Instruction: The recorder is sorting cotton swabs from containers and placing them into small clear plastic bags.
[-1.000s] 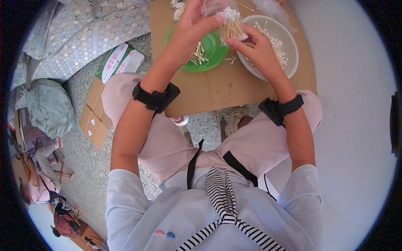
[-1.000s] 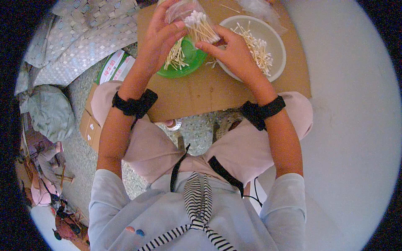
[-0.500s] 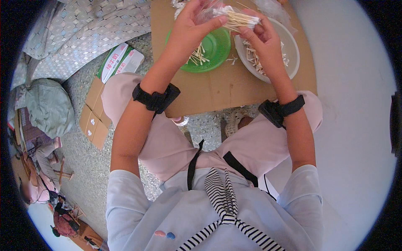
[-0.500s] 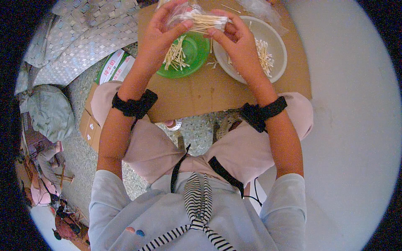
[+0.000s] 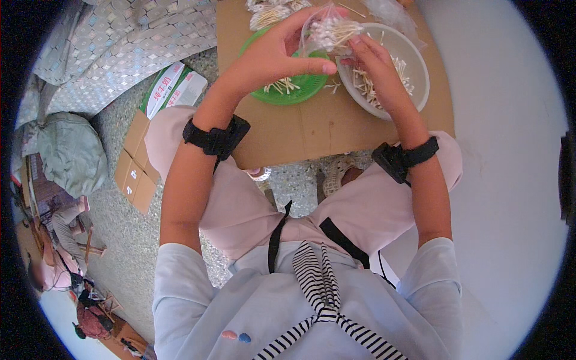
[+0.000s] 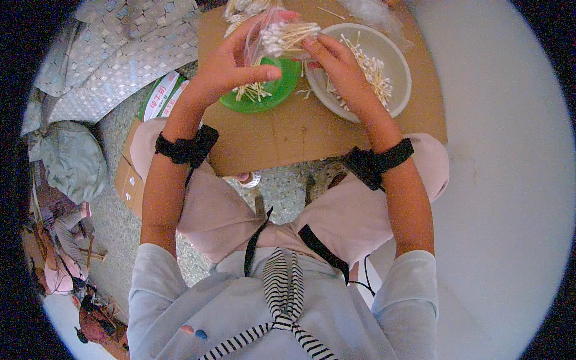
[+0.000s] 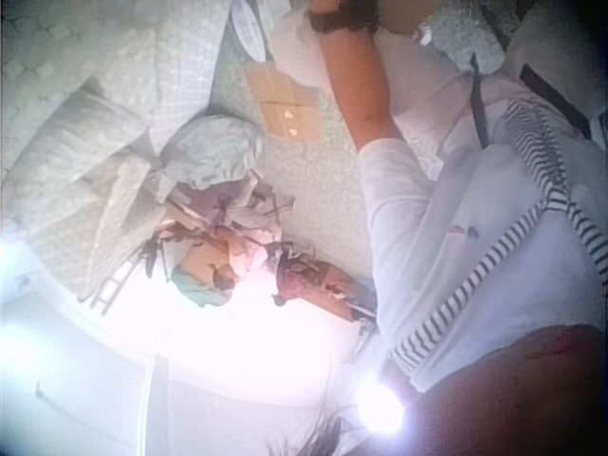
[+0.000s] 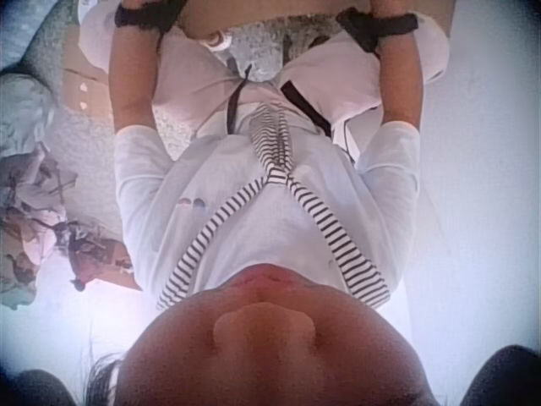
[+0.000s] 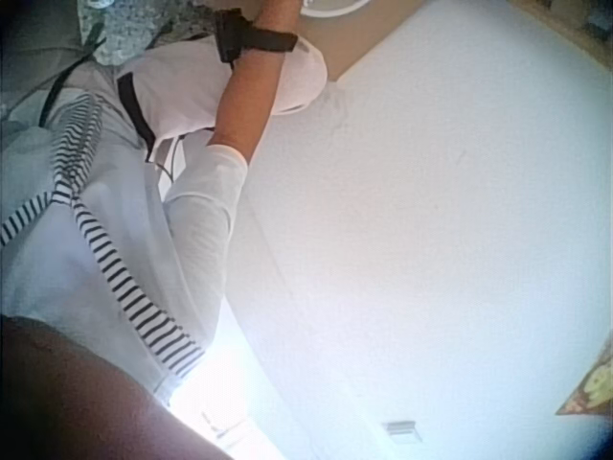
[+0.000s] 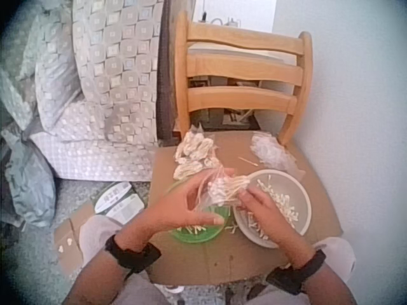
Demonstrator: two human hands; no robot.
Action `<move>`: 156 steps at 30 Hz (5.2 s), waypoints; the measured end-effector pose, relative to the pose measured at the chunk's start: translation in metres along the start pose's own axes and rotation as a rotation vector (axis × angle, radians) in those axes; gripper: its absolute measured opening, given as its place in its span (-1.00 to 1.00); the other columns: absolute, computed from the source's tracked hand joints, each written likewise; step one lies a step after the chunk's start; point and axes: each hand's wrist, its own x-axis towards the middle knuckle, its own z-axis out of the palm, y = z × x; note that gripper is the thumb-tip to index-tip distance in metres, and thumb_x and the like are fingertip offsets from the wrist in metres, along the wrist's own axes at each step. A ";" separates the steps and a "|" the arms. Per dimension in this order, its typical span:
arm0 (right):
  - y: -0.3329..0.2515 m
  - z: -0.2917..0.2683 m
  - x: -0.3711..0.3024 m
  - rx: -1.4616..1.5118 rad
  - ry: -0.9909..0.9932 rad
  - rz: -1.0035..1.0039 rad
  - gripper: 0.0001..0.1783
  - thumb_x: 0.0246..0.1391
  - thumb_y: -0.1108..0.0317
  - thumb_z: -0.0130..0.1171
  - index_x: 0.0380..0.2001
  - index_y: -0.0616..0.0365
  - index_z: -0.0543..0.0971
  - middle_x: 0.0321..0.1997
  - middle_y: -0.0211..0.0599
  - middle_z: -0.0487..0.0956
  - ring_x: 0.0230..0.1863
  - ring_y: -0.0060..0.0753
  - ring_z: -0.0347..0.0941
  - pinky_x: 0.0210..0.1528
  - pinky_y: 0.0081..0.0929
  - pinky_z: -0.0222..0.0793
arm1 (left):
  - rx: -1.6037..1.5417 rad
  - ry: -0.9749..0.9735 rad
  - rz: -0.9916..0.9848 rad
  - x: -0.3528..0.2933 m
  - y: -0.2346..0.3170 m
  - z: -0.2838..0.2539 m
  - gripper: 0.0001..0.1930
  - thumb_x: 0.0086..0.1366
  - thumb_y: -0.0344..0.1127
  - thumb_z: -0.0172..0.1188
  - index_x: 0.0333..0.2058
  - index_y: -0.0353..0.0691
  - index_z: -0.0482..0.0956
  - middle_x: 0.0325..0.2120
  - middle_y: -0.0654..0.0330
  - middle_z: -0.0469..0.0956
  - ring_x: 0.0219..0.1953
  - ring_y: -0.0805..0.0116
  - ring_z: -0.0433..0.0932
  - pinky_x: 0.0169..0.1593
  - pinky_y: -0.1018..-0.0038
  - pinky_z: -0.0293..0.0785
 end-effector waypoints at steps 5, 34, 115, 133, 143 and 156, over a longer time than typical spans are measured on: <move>0.011 -0.006 0.001 -0.116 -0.070 -0.066 -0.44 0.20 -0.07 -0.02 -0.06 0.24 0.54 -0.10 -0.28 0.57 -0.14 -0.48 0.43 -0.02 -0.52 0.30 | 0.104 0.001 -0.027 -0.008 -0.006 0.001 -0.49 0.12 -0.32 0.33 0.06 -0.19 0.45 0.05 0.23 0.45 0.08 0.33 0.41 0.17 0.40 0.30; 0.050 -0.049 0.002 -1.201 0.076 0.009 -0.10 -0.18 0.02 0.34 0.26 -0.11 0.21 -0.03 0.07 0.47 0.00 0.14 0.42 0.07 -0.06 0.35 | 0.716 -0.179 -0.083 -0.012 -0.030 -0.004 -0.22 0.13 0.01 0.27 0.27 -0.07 0.16 0.22 0.02 0.25 0.27 0.08 0.20 0.31 0.27 0.06; 0.080 -0.071 0.051 -1.223 0.037 0.154 -0.04 -0.24 -0.12 0.36 0.28 -0.43 0.19 0.32 0.03 0.15 0.31 0.16 0.10 0.23 0.06 0.14 | 0.989 -0.287 0.137 0.008 -0.134 -0.035 -0.40 0.30 -0.37 0.09 0.29 -0.15 0.14 0.27 0.04 0.16 0.26 0.04 0.17 0.29 0.18 0.08; 0.030 -0.076 -0.020 -1.246 0.224 0.270 -0.15 -0.12 -0.06 0.29 0.28 -0.36 0.22 0.37 -0.10 0.11 0.34 0.06 0.08 0.28 -0.06 0.13 | 0.473 -0.192 0.094 0.042 -0.143 -0.001 -0.49 0.08 -0.60 0.18 0.07 -0.28 0.39 -0.11 0.01 0.45 -0.08 0.03 0.41 0.01 0.21 0.31; 0.032 -0.076 -0.061 -1.204 0.284 0.376 -0.11 -0.05 -0.07 0.22 0.34 -0.27 0.11 0.38 -0.12 0.10 0.33 -0.05 0.12 0.28 -0.15 0.16 | 0.811 -0.316 0.332 0.019 -0.111 0.016 -0.50 0.09 -0.63 0.15 0.06 -0.29 0.38 -0.08 -0.01 0.44 -0.03 0.02 0.41 0.02 0.21 0.32; 0.012 -0.015 -0.043 -1.380 0.065 0.517 -0.25 0.08 0.00 0.11 0.32 -0.17 0.14 0.27 -0.07 0.28 0.17 -0.06 0.34 0.14 0.05 0.27 | 1.043 -0.292 0.022 -0.028 -0.082 0.017 -0.48 0.18 -0.53 0.13 0.14 -0.13 0.33 0.04 -0.02 0.24 0.07 -0.06 0.30 0.03 0.16 0.34</move>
